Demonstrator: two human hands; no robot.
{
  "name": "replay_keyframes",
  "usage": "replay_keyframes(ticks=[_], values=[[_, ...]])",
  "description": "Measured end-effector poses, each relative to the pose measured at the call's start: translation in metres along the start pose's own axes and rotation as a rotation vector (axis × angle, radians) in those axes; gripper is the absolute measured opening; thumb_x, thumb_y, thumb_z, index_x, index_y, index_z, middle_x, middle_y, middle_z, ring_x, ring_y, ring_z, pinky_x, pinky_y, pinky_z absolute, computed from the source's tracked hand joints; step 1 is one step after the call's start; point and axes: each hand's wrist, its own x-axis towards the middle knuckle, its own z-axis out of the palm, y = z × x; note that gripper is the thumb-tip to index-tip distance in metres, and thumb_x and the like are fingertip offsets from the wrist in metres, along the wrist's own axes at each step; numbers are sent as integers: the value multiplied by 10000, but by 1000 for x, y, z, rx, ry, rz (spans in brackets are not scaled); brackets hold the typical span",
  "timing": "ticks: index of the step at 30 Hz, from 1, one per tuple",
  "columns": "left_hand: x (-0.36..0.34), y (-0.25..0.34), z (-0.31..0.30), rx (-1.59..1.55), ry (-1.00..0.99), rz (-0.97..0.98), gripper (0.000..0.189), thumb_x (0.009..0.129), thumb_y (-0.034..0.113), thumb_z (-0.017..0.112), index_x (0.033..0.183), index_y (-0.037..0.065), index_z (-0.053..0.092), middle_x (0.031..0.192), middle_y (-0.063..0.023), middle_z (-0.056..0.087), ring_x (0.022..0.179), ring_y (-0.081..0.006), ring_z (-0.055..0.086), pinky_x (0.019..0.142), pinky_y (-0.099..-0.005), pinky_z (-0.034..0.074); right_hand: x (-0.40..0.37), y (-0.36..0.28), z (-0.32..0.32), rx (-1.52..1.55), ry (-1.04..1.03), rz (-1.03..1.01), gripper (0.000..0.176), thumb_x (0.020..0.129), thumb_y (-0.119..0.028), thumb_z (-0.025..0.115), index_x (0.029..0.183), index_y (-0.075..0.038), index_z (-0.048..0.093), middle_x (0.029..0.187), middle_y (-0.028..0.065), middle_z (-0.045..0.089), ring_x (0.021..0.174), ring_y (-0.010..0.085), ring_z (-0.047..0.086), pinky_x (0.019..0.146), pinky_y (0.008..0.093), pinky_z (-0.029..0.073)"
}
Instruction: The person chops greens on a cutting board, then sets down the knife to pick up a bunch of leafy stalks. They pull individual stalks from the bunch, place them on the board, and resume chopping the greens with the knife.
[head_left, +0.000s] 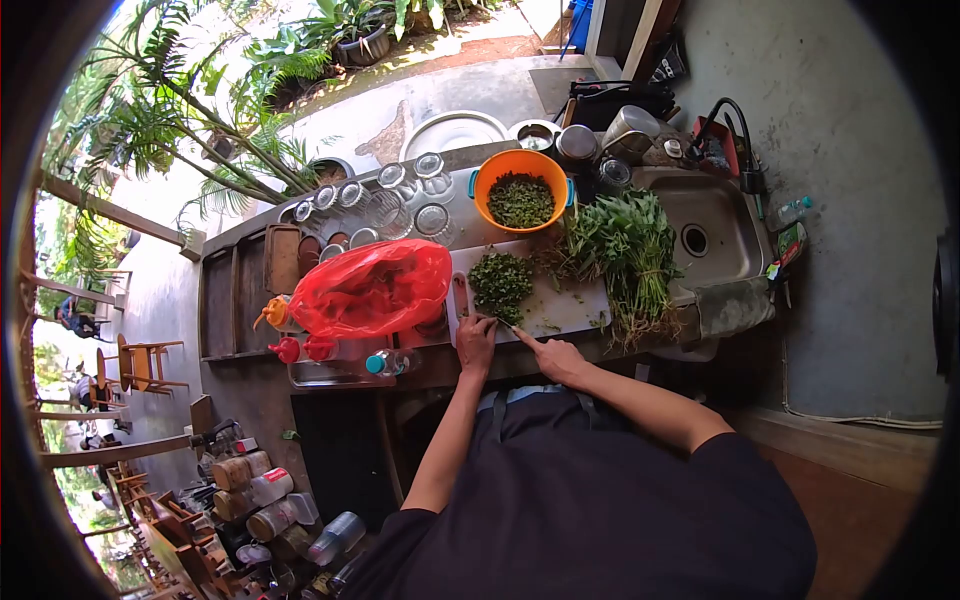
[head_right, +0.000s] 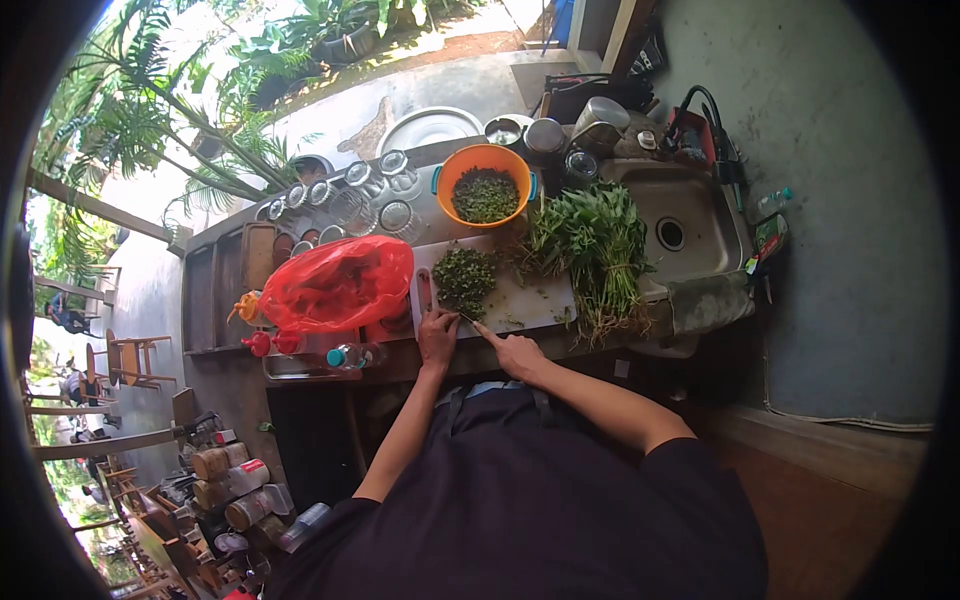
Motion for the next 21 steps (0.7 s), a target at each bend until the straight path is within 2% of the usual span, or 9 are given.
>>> replay_keyframes(ticks=[2, 8, 12, 15, 21], values=[[-1, 1, -1, -19, 8, 6, 81, 812, 134, 743, 873, 86, 761, 888, -53, 670, 925, -264, 620, 809, -394, 482, 1, 6, 8, -10, 46, -29, 836, 893, -70, 448, 1577, -389, 90, 831, 239, 675, 738, 421, 680, 712, 537, 551], [-1, 5, -4, -19, 46, 29, 96, 809, 113, 736, 896, 74, 749, 895, -81, 677, 910, -283, 625, 814, -389, 500, 19, 8, 26, 8, 172, -84, 833, 899, -66, 441, 1578, -388, 83, 815, 228, 675, 738, 415, 680, 717, 532, 549], [-2, 4, -2, 8, 25, -16, 104, 811, 115, 732, 905, 74, 744, 896, -84, 678, 917, -283, 626, 819, -388, 501, 15, 6, 21, 11, 162, -85, 838, 897, -66, 444, 1579, -388, 77, 808, 227, 672, 725, 413, 676, 716, 532, 546], [-2, 6, -4, 34, 54, 31, 98, 811, 115, 730, 897, 72, 746, 898, -81, 677, 921, -280, 625, 820, -389, 501, 6, 9, 17, -19, 132, -76, 835, 900, -67, 443, 1579, -384, 75, 792, 229, 668, 712, 410, 672, 706, 531, 543], [-3, 9, -12, 36, -10, 80, 121, 809, 115, 731, 920, 78, 761, 923, -72, 677, 936, -273, 626, 837, -387, 501, -1, 14, 13, -62, 124, -71, 820, 906, -75, 444, 1579, -383, 91, 762, 225, 657, 689, 410, 664, 685, 529, 539]])
